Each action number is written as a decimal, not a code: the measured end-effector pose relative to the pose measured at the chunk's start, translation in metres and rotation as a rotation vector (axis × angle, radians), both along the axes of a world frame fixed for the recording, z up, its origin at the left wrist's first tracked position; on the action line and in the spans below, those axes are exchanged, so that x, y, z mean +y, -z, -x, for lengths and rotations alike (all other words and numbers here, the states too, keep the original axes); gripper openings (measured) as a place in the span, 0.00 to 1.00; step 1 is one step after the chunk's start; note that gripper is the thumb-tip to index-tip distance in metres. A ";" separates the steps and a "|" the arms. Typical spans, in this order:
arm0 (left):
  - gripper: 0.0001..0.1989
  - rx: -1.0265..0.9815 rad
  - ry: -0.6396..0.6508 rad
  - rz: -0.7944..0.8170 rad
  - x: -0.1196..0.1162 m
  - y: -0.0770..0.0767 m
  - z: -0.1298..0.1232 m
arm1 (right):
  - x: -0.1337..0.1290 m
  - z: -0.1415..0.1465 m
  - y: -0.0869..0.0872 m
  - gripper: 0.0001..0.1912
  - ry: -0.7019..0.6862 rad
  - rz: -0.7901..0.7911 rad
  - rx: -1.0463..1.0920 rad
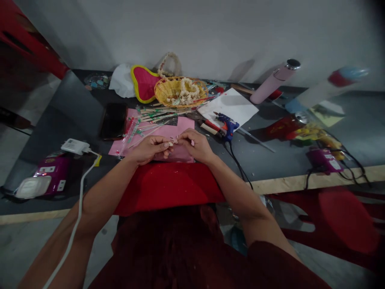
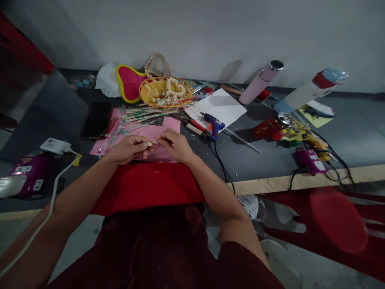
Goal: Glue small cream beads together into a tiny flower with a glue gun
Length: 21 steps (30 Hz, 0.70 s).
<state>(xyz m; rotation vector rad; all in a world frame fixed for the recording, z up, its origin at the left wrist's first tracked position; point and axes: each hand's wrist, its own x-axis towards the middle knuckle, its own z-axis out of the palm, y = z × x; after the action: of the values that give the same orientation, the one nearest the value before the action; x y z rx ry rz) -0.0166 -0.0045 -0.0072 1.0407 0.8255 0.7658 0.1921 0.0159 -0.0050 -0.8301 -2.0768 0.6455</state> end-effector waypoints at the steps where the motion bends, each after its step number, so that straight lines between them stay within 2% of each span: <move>1: 0.14 0.000 -0.001 -0.005 0.000 0.000 0.000 | -0.003 0.002 -0.002 0.06 -0.019 -0.002 0.019; 9: 0.15 0.007 0.018 -0.009 -0.001 -0.005 -0.002 | -0.010 0.009 -0.002 0.06 -0.053 0.004 0.021; 16: 0.14 0.024 0.023 -0.032 0.000 -0.001 -0.001 | -0.010 0.008 -0.002 0.06 -0.025 0.004 0.032; 21: 0.15 0.012 0.016 -0.008 -0.001 -0.002 -0.001 | -0.011 0.007 -0.003 0.06 -0.066 -0.022 -0.018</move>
<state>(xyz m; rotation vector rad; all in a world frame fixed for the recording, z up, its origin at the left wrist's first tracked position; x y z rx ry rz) -0.0152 -0.0055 -0.0054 1.0589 0.8243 0.7508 0.1849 0.0046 -0.0019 -0.7606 -2.1316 0.6517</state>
